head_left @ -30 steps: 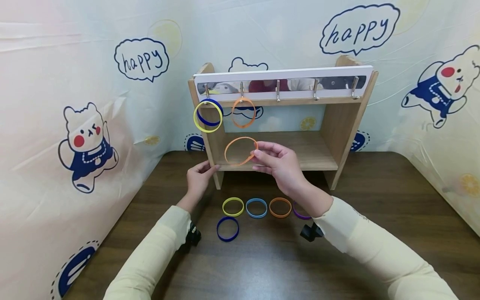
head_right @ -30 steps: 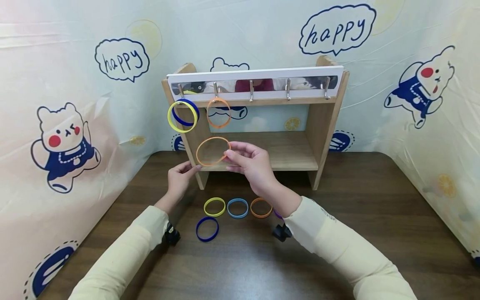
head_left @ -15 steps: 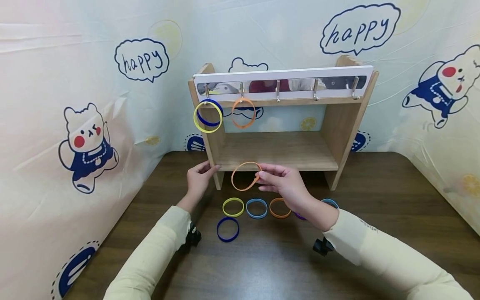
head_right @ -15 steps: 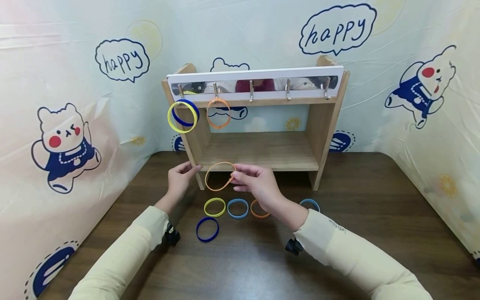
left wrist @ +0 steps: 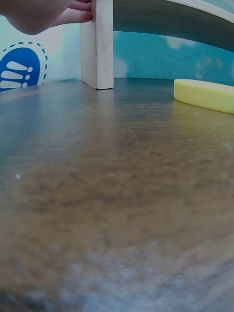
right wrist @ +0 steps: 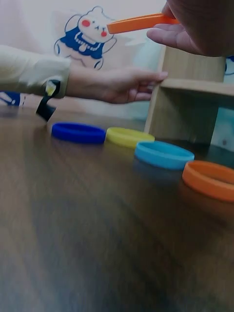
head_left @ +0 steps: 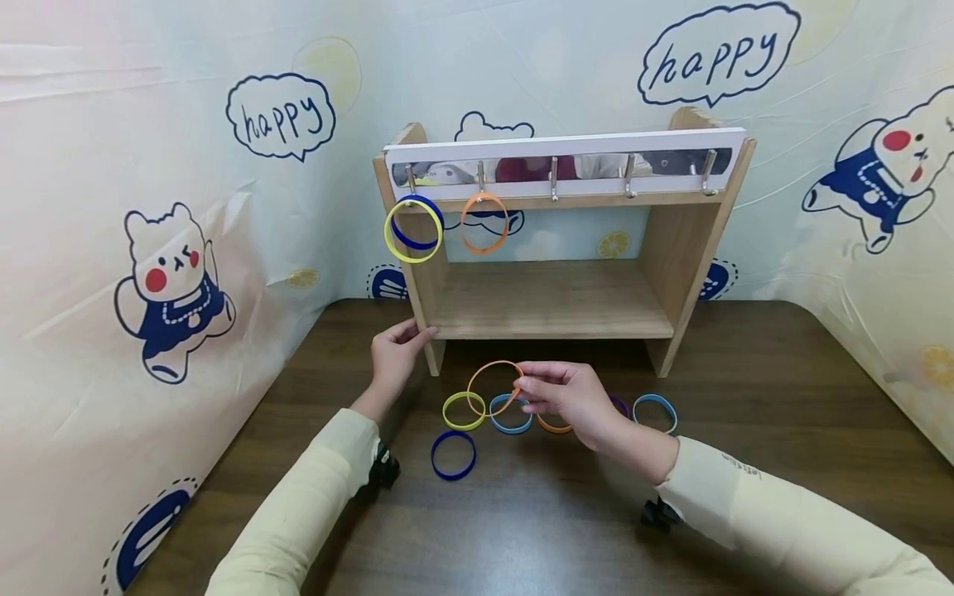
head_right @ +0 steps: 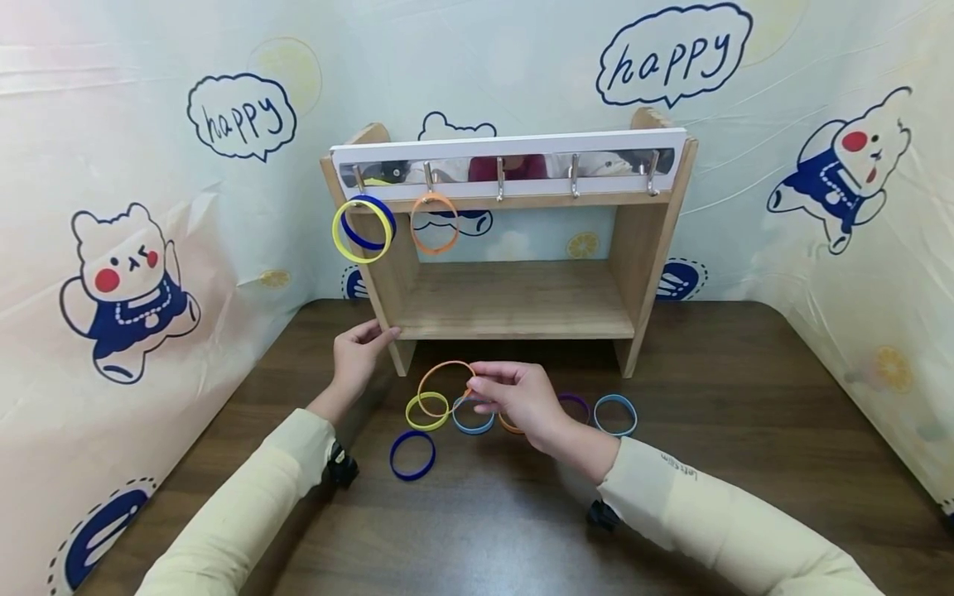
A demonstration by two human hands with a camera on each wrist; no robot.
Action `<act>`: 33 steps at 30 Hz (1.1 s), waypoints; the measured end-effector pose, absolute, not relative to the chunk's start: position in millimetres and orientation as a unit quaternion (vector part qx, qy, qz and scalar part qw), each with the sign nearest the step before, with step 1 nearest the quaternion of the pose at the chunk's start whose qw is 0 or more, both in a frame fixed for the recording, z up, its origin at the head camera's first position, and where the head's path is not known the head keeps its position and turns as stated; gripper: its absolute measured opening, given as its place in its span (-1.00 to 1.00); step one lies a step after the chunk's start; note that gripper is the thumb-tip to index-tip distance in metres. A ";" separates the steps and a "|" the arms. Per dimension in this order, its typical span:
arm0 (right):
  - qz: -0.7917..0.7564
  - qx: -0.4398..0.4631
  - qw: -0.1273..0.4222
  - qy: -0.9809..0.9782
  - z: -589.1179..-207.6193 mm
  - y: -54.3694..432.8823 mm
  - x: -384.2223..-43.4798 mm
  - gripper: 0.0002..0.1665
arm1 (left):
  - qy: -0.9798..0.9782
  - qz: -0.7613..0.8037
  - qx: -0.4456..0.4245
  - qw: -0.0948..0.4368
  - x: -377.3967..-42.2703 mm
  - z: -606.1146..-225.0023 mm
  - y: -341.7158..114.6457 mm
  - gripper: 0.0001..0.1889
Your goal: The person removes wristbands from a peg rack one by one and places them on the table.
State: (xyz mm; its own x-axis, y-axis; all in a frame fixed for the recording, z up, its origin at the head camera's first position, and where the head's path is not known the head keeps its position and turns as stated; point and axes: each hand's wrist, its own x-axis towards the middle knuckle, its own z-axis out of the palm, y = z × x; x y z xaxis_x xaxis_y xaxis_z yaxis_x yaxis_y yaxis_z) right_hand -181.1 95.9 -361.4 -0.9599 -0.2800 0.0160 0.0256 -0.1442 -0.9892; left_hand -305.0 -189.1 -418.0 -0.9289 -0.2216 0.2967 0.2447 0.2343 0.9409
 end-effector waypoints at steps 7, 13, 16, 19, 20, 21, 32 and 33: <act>-0.744 -0.098 0.132 0.647 -382.3 97.1 -175.4 -0.60 | -0.765 -0.618 -0.006 0.180 -305.5 -417.4 -189.3 -0.45; -0.733 -0.101 0.142 0.658 -396.9 97.0 -167.9 -0.60 | -0.767 -0.618 -0.001 0.173 -305.7 -416.8 -189.2 -0.42; -0.725 -0.097 0.148 0.666 -402.3 97.3 -164.1 -0.60 | -0.765 -0.621 -0.001 0.174 -305.9 -417.0 -189.6 -0.43; -0.720 -0.091 0.157 0.669 -407.1 98.0 -161.1 -0.58 | -0.765 -0.620 -0.003 0.174 -306.1 -417.2 -189.8 -0.44; -0.720 -0.088 0.160 0.669 -408.7 98.2 -160.3 -0.58 | -0.766 -0.619 -0.004 0.175 -306.2 -417.0 -189.8 -0.44; -0.720 -0.087 0.163 0.669 -410.2 98.3 -159.6 -0.58 | -0.766 -0.619 -0.004 0.175 -306.2 -417.0 -189.8 -0.44; -0.711 -0.055 0.176 0.679 -421.3 101.0 -154.9 -0.59 | -0.763 -0.624 0.000 0.172 -305.5 -417.3 -189.7 -0.46; -0.710 -0.053 0.177 0.680 -421.7 101.3 -154.5 -0.59 | -0.762 -0.624 0.000 0.172 -305.5 -417.3 -189.7 -0.46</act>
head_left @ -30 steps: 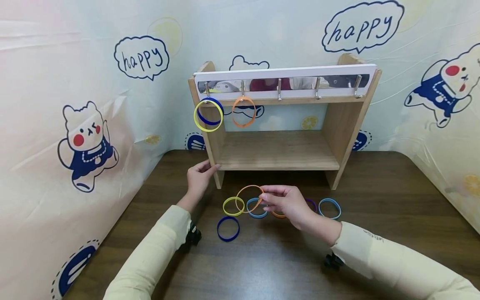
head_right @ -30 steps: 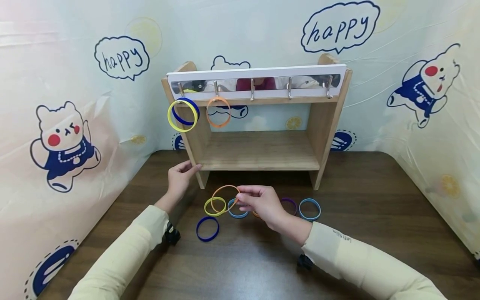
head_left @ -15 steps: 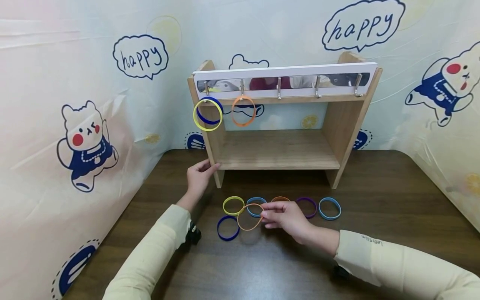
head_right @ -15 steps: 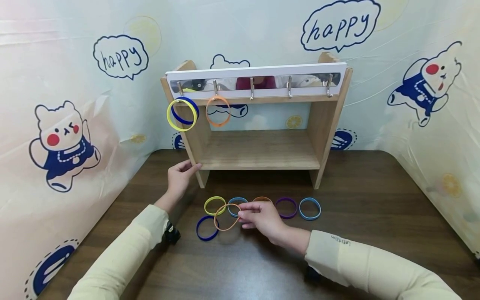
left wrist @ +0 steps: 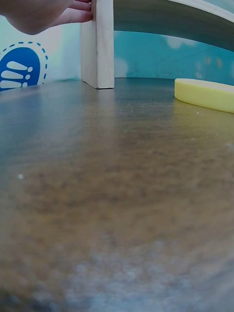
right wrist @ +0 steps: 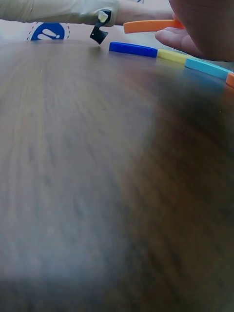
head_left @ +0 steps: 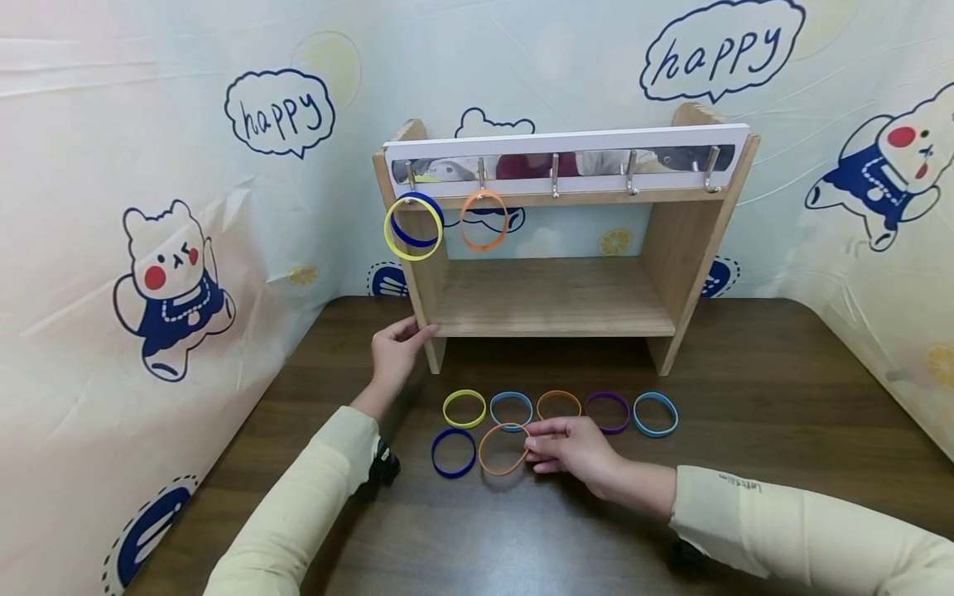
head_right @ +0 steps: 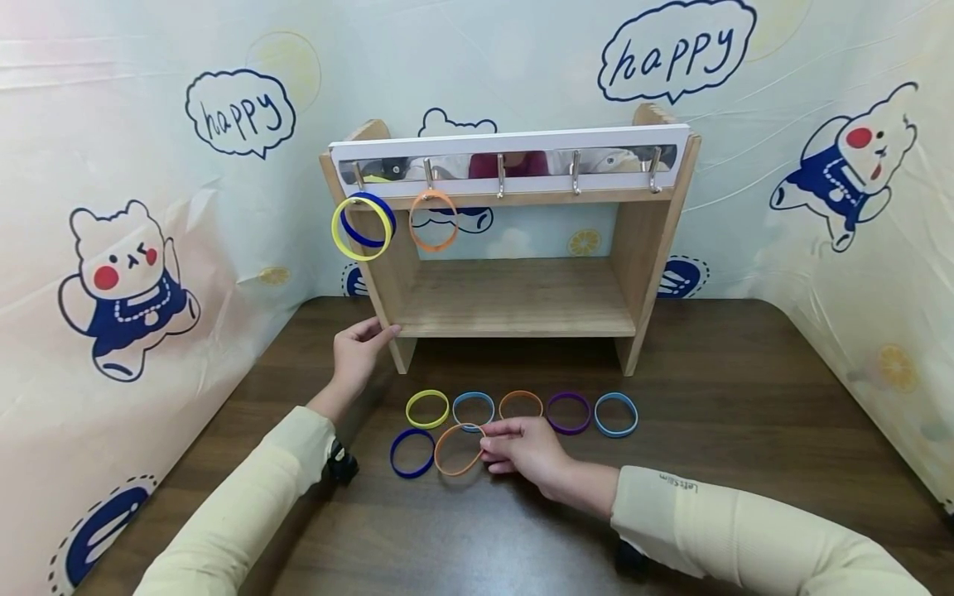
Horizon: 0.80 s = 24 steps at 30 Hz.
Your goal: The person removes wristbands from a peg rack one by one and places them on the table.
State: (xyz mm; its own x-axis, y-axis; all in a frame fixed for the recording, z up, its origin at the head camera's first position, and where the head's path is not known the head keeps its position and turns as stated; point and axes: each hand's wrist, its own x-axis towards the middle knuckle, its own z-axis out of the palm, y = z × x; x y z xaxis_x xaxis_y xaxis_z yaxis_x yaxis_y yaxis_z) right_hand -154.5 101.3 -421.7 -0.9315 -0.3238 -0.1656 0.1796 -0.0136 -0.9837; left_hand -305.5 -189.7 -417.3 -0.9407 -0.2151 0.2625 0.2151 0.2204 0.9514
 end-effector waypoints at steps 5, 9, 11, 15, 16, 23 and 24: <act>-0.706 -0.047 0.182 0.683 -423.0 103.0 -152.9 -0.58 | -0.761 -0.624 -0.006 0.177 -306.0 -417.4 -189.6 -0.46; -0.702 -0.038 0.190 0.685 -425.6 104.8 -152.2 -0.57 | -0.761 -0.623 -0.008 0.181 -306.3 -418.1 -189.4 -0.48; -0.701 -0.037 0.193 0.686 -427.2 105.5 -152.0 -0.57 | -0.759 -0.624 -0.009 0.184 -306.3 -418.3 -189.3 -0.49; -0.703 -0.036 0.197 0.683 -430.2 105.1 -152.2 -0.57 | -0.757 -0.627 -0.009 0.186 -306.0 -418.4 -189.5 -0.48; -0.703 -0.037 0.197 0.682 -431.1 104.9 -152.2 -0.57 | -0.757 -0.626 -0.009 0.186 -306.0 -418.5 -189.7 -0.47; -0.707 -0.037 0.202 0.677 -435.7 102.4 -153.4 -0.59 | -0.756 -0.628 -0.011 0.186 -305.6 -419.0 -189.9 -0.48; -0.706 -0.037 0.203 0.677 -436.2 102.2 -153.7 -0.60 | -0.757 -0.626 -0.011 0.186 -305.6 -418.9 -189.9 -0.47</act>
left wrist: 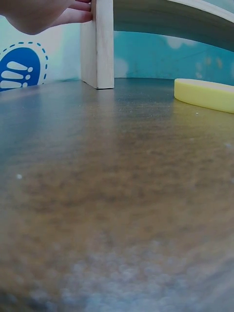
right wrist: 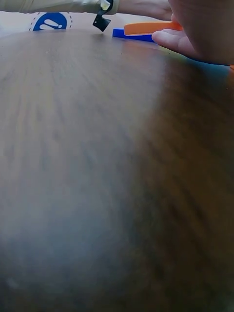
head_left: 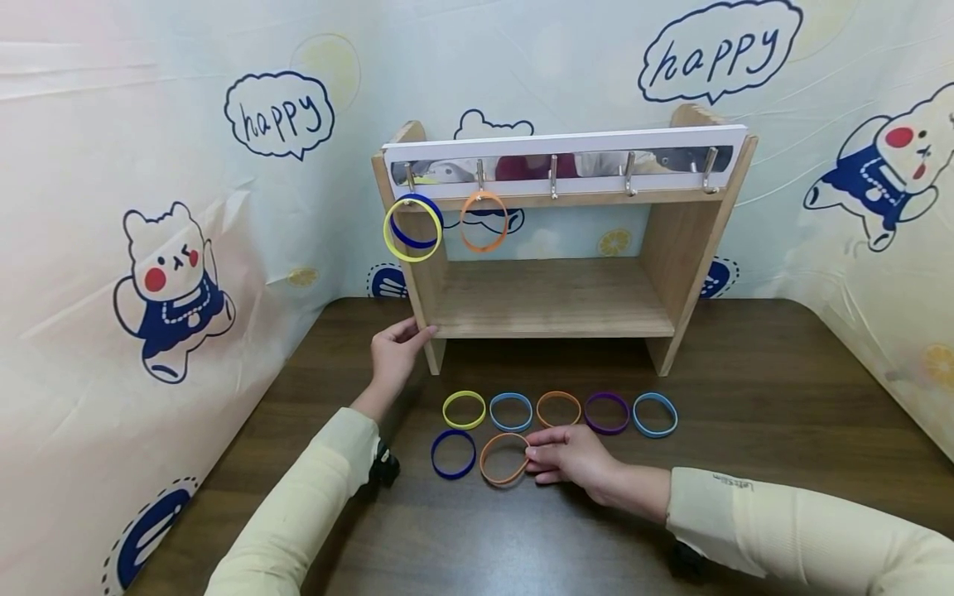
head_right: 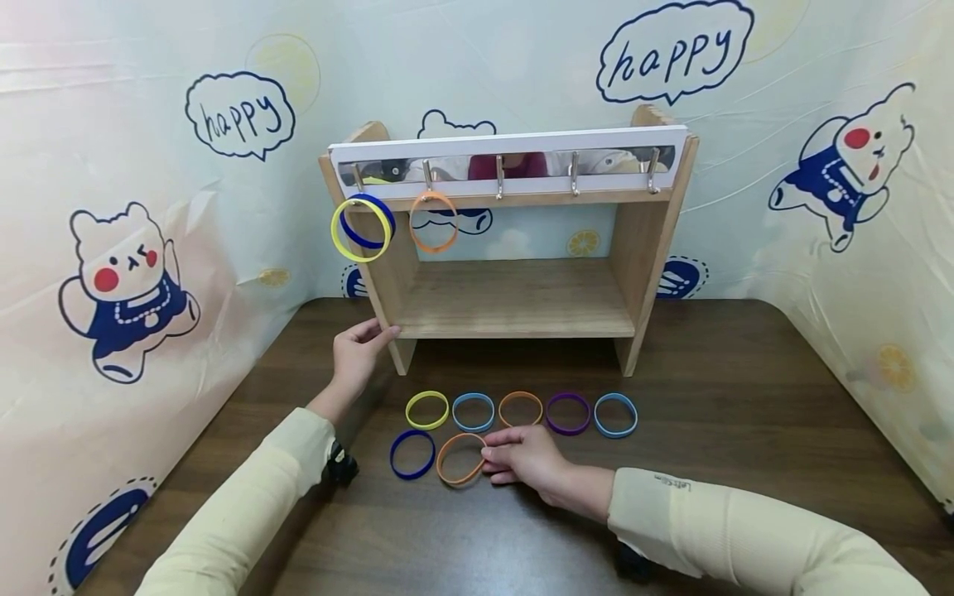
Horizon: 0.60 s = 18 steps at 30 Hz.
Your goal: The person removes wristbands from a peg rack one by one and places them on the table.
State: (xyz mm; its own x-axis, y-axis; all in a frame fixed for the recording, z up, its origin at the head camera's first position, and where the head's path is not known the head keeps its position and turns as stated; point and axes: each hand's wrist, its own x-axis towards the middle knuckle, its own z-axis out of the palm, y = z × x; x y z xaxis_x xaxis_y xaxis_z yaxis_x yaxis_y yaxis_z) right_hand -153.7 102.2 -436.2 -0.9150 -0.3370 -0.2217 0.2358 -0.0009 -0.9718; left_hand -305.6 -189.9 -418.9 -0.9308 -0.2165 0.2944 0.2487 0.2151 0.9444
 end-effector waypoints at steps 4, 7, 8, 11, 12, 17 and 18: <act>-0.703 -0.040 0.204 0.680 -437.0 101.6 -154.2 -0.61 | -0.760 -0.625 -0.009 0.180 -305.7 -418.8 -190.0 -0.47; -0.700 -0.039 0.202 0.684 -436.7 100.9 -154.1 -0.61 | -0.760 -0.625 -0.006 0.176 -305.7 -418.7 -190.5 -0.45; -0.699 -0.038 0.201 0.685 -436.9 100.7 -154.1 -0.61 | -0.760 -0.625 -0.005 0.175 -305.5 -418.8 -190.7 -0.45; -0.696 -0.034 0.198 0.689 -437.1 99.7 -154.2 -0.62 | -0.761 -0.625 -0.003 0.172 -305.0 -418.4 -190.8 -0.45; -0.695 -0.032 0.198 0.690 -437.3 99.4 -154.3 -0.62 | -0.761 -0.625 -0.002 0.172 -305.0 -418.4 -190.9 -0.44; -0.690 -0.030 0.194 0.696 -437.8 98.3 -154.7 -0.61 | -0.762 -0.625 -0.002 0.170 -305.1 -417.8 -190.9 -0.43; -0.689 -0.031 0.193 0.698 -437.8 98.1 -154.7 -0.61 | -0.761 -0.626 -0.003 0.171 -305.4 -418.2 -191.1 -0.43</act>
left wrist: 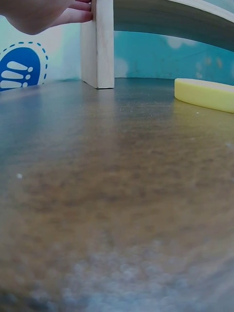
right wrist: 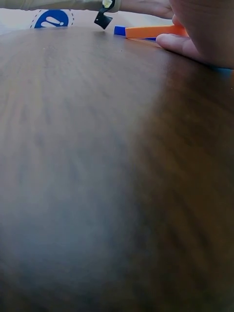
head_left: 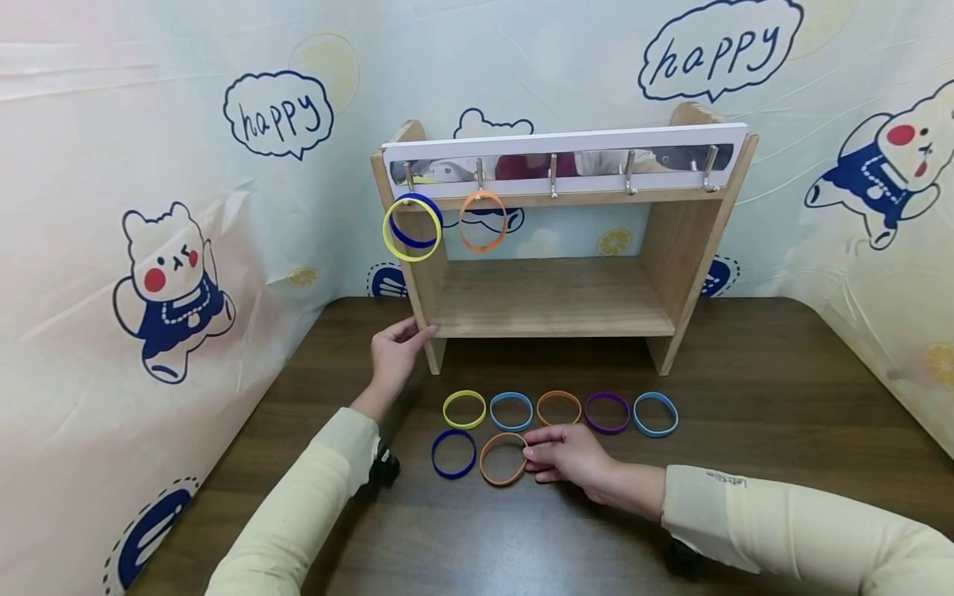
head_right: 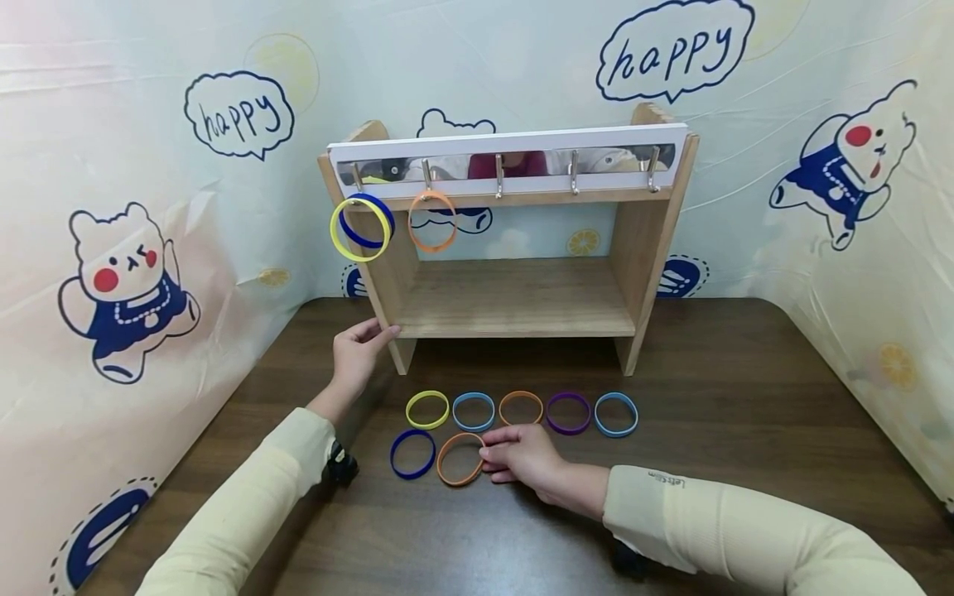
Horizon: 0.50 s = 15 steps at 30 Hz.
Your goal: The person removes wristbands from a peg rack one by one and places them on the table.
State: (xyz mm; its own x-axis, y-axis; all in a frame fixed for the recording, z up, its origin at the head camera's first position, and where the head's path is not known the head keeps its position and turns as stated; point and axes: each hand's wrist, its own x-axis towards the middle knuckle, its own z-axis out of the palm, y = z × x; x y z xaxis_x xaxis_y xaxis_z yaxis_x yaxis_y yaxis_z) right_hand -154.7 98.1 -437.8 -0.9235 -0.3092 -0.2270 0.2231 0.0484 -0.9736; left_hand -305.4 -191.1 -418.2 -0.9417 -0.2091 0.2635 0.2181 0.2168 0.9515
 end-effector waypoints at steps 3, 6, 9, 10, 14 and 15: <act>-0.686 -0.032 0.190 0.702 -437.4 97.6 -154.3 -0.61 | -0.761 -0.626 -0.005 0.171 -305.6 -418.2 -190.9 -0.42; -0.683 -0.032 0.188 0.705 -437.1 97.3 -153.6 -0.62 | -0.762 -0.625 -0.003 0.172 -305.6 -418.4 -190.8 -0.42; -0.680 -0.031 0.187 0.708 -436.9 97.3 -153.3 -0.62 | -0.761 -0.625 -0.003 0.172 -305.7 -418.3 -190.8 -0.42; -0.679 -0.030 0.187 0.709 -436.8 97.3 -153.4 -0.63 | -0.760 -0.626 -0.003 0.172 -305.8 -418.5 -190.9 -0.43; -0.676 -0.030 0.186 0.713 -437.5 96.9 -153.8 -0.64 | -0.761 -0.626 -0.003 0.171 -306.1 -418.3 -190.8 -0.43; -0.675 -0.029 0.186 0.713 -437.8 96.7 -154.1 -0.65 | -0.762 -0.625 -0.002 0.170 -306.1 -418.1 -190.7 -0.43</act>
State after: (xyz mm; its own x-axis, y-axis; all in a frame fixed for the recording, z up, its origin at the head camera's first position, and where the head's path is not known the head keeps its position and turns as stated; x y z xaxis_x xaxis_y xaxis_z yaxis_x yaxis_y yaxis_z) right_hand -154.1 96.7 -437.8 -0.9289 -0.2932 -0.2261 0.2095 0.0871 -0.9739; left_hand -306.1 -190.7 -418.1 -0.9421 -0.2093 0.2621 0.2163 0.2181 0.9517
